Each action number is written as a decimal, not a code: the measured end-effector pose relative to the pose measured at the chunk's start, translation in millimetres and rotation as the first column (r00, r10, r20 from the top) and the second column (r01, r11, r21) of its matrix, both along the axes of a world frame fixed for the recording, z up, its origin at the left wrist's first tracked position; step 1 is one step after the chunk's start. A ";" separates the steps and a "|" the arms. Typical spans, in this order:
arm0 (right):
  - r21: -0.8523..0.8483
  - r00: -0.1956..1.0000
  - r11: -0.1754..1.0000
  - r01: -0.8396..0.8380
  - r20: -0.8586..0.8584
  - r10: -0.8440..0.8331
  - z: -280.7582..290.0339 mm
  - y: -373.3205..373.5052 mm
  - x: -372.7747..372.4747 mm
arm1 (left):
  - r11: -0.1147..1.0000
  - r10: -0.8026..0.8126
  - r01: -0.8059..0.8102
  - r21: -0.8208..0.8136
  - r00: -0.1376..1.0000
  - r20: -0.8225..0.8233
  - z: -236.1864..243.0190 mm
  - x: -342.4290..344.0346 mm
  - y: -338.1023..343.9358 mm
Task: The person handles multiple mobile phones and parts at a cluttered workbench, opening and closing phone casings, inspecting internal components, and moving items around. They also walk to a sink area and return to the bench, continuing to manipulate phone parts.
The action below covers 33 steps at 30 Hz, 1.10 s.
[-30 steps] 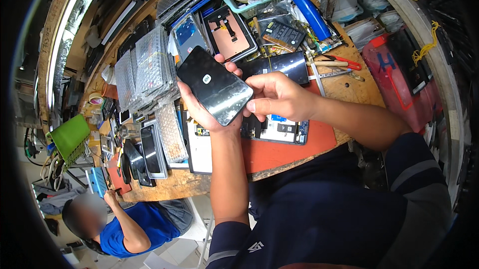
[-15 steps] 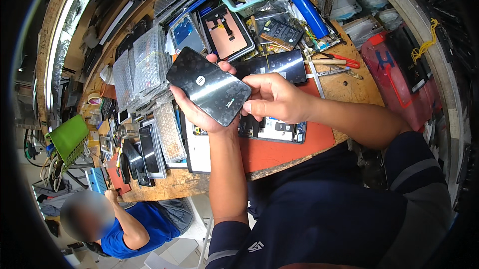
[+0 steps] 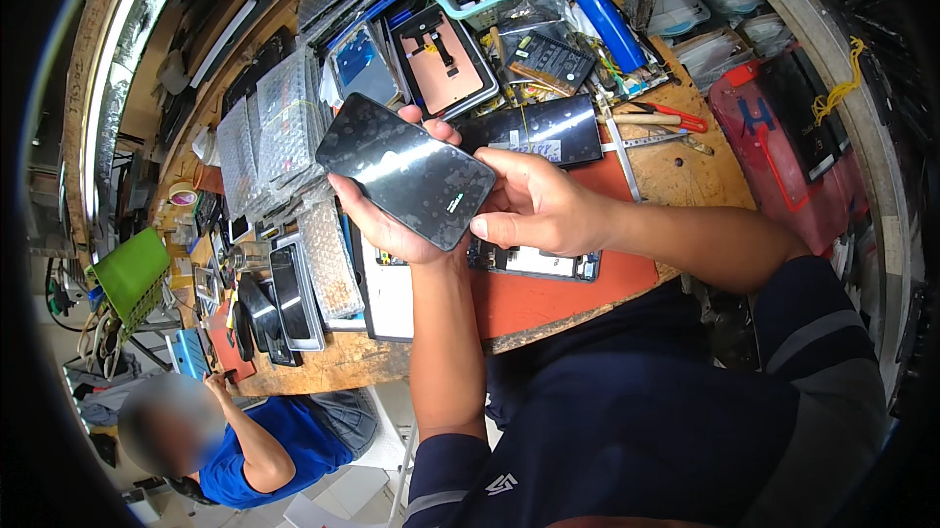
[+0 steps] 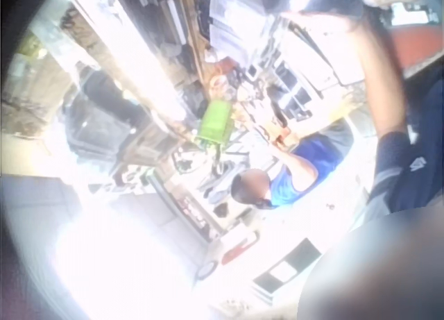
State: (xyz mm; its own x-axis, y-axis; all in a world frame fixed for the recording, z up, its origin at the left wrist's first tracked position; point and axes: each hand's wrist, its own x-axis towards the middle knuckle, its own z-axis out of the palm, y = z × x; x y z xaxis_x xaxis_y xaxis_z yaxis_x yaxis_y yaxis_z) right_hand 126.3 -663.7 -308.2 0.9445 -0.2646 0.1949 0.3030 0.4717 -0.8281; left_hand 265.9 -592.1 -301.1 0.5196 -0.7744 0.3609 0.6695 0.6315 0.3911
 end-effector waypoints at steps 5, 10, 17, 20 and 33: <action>-0.042 1.000 0.999 0.008 -0.004 -0.008 0.9 1.7 -0.3 | 1.000 -0.027 0.027 0.009 0.999 -0.045 0.1 -3.7 0.8; -0.026 0.999 0.999 0.028 0.017 -0.027 1.4 3.4 0.1 | 0.995 -0.044 0.051 0.082 0.995 -0.087 2.4 -4.2 -1.1; -0.097 0.986 0.995 -0.008 -0.166 -0.008 18.7 1.5 -7.2 | 0.990 -0.131 0.133 0.042 0.990 -0.045 -2.5 4.7 2.7; -0.149 0.987 0.989 0.023 -0.156 -0.047 14.4 2.0 -7.2 | 0.984 -0.172 0.175 0.045 0.983 -0.069 -2.6 2.8 1.6; -0.147 0.981 0.987 0.061 -0.176 -0.086 15.0 6.4 -6.9 | 0.963 -0.256 0.264 0.058 0.960 -0.115 -6.6 6.7 0.4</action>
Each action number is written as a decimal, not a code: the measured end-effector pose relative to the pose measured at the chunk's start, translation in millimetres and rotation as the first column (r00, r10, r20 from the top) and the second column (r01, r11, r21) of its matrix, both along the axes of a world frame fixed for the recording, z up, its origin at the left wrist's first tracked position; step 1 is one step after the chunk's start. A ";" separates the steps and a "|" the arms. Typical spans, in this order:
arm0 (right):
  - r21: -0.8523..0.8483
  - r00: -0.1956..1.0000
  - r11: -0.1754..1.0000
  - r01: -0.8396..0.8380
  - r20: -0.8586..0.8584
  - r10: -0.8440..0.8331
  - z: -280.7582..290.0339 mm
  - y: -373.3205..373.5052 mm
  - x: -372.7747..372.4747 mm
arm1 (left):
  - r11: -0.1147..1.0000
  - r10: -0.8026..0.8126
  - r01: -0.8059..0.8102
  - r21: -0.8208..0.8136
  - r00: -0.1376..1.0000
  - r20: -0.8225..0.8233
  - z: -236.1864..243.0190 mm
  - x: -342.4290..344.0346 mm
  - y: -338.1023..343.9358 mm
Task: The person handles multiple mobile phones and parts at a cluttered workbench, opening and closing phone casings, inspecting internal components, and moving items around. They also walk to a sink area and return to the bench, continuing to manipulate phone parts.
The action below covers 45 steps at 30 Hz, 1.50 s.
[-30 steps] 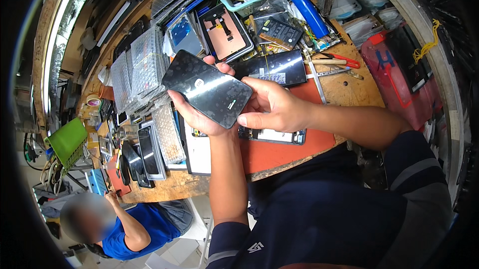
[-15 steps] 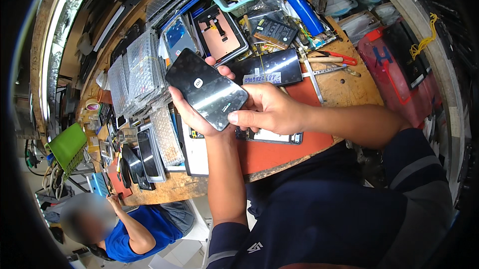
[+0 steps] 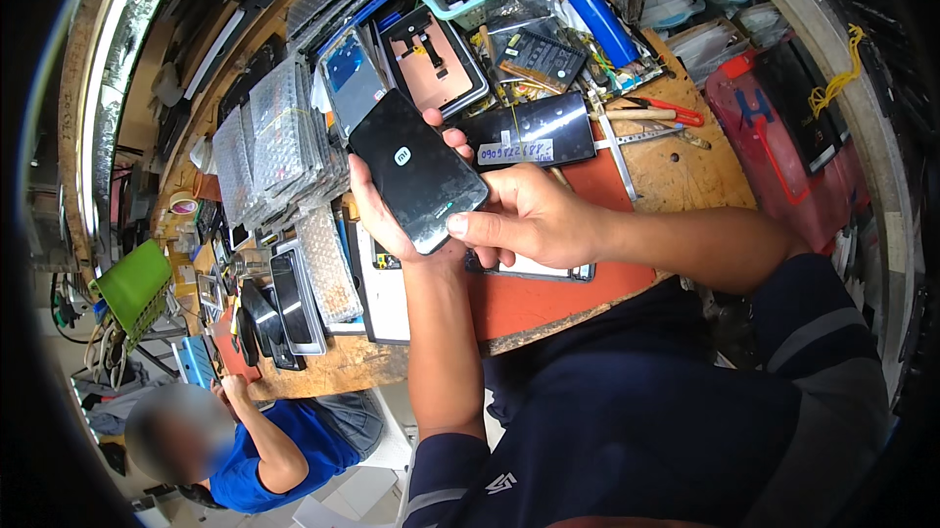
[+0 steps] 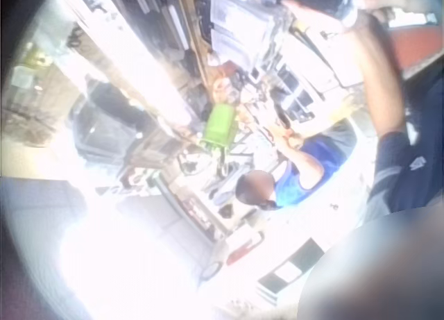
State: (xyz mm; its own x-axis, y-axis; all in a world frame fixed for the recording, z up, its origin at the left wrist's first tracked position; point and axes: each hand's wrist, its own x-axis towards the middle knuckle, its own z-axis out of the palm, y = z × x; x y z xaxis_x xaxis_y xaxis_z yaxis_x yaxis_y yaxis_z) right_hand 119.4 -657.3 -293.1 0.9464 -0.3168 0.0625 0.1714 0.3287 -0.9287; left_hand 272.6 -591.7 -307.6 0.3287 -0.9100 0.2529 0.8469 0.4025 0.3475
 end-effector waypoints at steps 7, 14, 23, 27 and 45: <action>-0.019 1.000 1.000 0.018 0.010 -0.017 -2.5 -1.5 -0.5 | 0.985 0.115 -0.118 0.129 0.993 0.035 14.4 -11.8 -0.4; -0.077 0.999 0.997 0.021 -0.029 -0.023 -4.5 -4.7 1.4 | 0.947 0.226 -0.251 0.200 0.964 0.140 18.5 -13.5 0.3; -0.098 0.988 0.993 0.073 -0.125 -0.085 1.8 -8.1 3.1 | 0.946 0.196 -0.227 0.230 0.969 0.149 16.5 -14.4 -1.1; -0.099 0.988 0.991 0.090 -0.116 -0.101 -0.4 -10.1 4.7 | 0.950 0.179 -0.220 0.224 0.965 0.189 14.7 -12.1 -2.2; 0.237 0.992 0.972 0.003 0.123 -0.033 -7.0 -30.0 4.0 | 0.843 0.236 -0.288 0.455 0.957 0.168 40.9 -52.1 -12.3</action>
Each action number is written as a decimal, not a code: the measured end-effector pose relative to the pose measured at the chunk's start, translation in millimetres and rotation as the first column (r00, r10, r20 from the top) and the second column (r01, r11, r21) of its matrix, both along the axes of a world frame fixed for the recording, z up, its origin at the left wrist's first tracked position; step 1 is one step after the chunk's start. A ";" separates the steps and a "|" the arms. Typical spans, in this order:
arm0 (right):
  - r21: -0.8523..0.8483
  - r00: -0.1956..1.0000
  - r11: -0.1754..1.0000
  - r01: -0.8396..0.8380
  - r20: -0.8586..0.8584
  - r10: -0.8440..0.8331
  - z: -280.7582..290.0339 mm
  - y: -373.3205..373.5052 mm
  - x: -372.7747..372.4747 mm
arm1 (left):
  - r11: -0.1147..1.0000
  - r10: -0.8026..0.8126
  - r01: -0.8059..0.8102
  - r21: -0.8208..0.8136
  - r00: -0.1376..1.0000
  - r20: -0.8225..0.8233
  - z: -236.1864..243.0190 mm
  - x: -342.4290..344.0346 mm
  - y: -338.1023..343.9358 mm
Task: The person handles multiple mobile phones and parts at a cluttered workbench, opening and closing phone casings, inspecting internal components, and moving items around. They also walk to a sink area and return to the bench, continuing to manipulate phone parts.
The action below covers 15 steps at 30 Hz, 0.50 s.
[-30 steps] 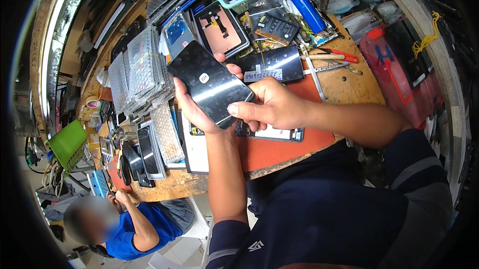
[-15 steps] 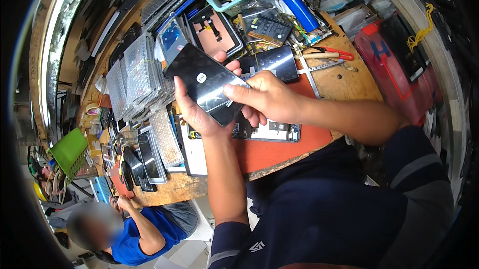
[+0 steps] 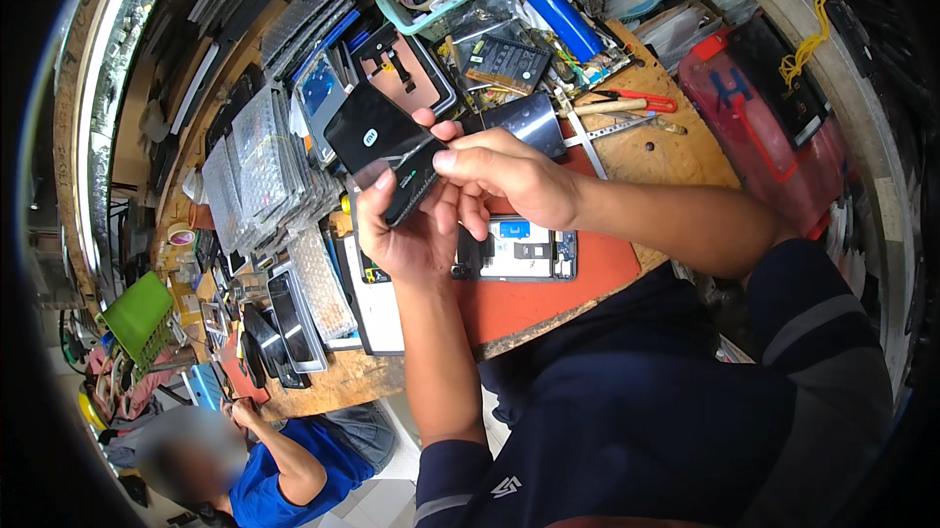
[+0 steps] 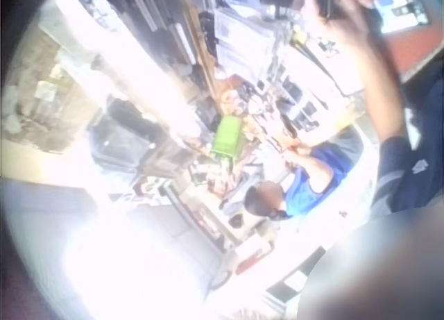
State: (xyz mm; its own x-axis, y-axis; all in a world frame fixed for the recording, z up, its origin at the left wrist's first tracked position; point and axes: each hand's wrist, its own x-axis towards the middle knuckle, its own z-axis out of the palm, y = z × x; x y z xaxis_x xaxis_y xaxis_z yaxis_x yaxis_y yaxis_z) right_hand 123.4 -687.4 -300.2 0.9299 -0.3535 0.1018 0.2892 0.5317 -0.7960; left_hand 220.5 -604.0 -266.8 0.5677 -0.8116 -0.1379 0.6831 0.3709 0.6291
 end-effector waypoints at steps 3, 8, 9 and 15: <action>-0.043 0.999 0.999 0.034 0.034 -0.032 2.4 3.2 -0.5 | 0.965 -0.188 0.204 -0.164 0.976 0.108 -23.8 25.4 10.0; -0.070 0.999 0.997 0.032 0.017 -0.031 2.6 3.7 0.1 | 0.946 -0.226 0.246 -0.210 0.967 0.115 -24.7 28.3 12.0; -0.094 0.999 0.995 0.045 0.017 -0.043 2.7 5.1 0.3 | 0.951 -0.216 0.231 -0.205 0.972 0.094 -20.4 23.3 11.4; -0.161 1.000 0.987 0.029 0.008 -0.028 0.7 6.7 -2.0 | 0.965 -0.133 0.170 -0.201 0.973 0.187 -27.0 19.6 10.0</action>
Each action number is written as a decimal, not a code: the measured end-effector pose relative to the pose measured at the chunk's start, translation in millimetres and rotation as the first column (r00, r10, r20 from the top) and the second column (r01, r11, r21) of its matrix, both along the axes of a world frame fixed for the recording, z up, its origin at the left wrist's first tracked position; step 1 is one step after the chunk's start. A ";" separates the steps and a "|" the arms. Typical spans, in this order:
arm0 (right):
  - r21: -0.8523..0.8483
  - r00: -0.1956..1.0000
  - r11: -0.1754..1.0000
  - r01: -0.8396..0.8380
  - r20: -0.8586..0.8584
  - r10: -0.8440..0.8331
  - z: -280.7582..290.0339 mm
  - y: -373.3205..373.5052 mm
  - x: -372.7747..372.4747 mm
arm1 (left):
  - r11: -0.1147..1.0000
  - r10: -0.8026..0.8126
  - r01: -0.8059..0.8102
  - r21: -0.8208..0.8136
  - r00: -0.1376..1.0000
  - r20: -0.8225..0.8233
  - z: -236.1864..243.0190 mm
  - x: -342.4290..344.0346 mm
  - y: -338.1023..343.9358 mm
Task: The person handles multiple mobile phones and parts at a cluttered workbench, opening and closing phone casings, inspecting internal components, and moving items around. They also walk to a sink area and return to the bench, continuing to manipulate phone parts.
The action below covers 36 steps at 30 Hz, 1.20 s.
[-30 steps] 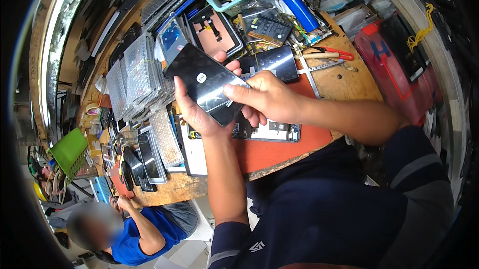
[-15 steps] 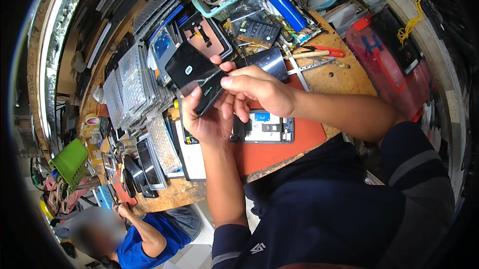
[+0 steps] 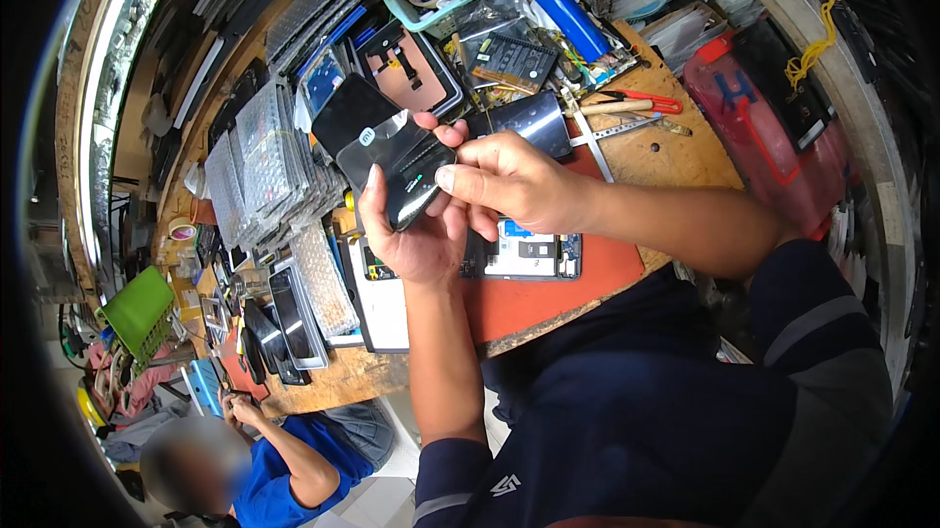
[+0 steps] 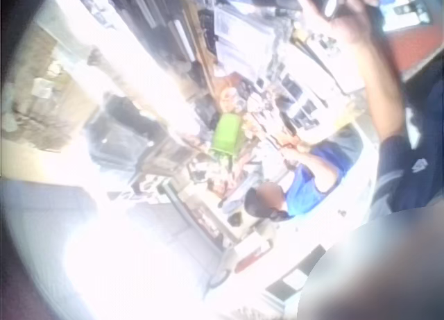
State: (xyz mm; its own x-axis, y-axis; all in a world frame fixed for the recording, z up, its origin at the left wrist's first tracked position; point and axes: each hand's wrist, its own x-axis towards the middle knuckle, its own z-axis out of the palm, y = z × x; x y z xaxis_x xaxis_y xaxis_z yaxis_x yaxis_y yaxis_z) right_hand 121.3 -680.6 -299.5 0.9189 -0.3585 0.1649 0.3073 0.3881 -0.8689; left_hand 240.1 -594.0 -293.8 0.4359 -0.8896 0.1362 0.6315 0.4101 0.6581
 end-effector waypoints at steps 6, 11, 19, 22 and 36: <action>-0.011 1.000 0.999 -0.031 -0.004 0.031 5.6 1.5 -0.9 | 0.998 0.007 0.000 -0.068 0.995 0.099 -2.8 -1.0 2.8; -0.009 0.998 0.998 -0.054 -0.036 0.054 2.0 -0.2 -1.4 | 0.999 0.039 -0.036 -0.015 0.973 0.227 -6.2 1.9 3.6; 0.087 0.996 0.996 -0.006 0.085 -0.002 6.7 10.7 2.5 | 0.998 0.039 -0.054 0.036 0.948 0.317 -5.8 -0.3 3.7; 0.126 0.997 0.991 0.037 0.063 -0.045 10.8 12.5 3.4 | 0.996 0.030 -0.056 0.070 0.944 0.328 -10.0 3.4 3.5; -0.335 1.000 0.942 0.021 0.001 -0.022 -3.6 -3.5 3.3 | 0.973 -0.204 0.189 -0.128 0.973 -0.111 8.3 3.5 0.8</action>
State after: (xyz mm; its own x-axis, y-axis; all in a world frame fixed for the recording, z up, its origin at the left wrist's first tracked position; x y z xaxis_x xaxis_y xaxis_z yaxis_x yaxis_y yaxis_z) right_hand 124.7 -684.1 -303.1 0.9121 -0.3029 0.2763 0.3097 0.0673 -0.9485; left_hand 243.6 -593.2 -285.5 0.2738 -0.9408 0.1999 0.7802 0.3388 0.5258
